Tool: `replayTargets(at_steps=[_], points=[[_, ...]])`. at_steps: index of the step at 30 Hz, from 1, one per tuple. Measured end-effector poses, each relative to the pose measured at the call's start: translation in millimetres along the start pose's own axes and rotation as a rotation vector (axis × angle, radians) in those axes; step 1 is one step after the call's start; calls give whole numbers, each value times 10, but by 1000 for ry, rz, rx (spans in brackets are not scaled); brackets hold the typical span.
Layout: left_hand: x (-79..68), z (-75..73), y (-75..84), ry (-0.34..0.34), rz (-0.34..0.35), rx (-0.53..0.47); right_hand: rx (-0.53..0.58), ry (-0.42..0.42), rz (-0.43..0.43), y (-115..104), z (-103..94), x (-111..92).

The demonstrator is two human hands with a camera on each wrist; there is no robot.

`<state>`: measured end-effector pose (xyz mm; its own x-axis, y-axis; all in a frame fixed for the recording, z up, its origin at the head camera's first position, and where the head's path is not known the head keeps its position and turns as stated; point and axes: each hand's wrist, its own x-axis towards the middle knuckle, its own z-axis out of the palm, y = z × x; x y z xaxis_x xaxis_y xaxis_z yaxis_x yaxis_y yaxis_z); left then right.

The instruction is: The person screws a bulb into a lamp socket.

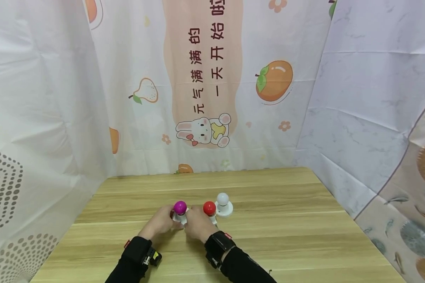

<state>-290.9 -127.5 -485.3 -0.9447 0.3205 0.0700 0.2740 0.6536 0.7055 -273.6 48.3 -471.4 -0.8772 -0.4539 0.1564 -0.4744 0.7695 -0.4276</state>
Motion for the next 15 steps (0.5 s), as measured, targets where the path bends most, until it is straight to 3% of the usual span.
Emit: replayTargets(at_steps=[4, 7, 11, 15], points=[[-32, 16, 32, 28, 18, 10, 140, -30, -32, -34, -181, -102], [-95, -32, 103, 52, -10, 0, 230, -49, -48, -76, -380, -173], [-207, -165, 244, 83, -83, 14, 201, -9, -85, -106, -664, -270], [-285, -334, 391, 112, -106, 62, 137, 80, -29, -109, -913, -402]])
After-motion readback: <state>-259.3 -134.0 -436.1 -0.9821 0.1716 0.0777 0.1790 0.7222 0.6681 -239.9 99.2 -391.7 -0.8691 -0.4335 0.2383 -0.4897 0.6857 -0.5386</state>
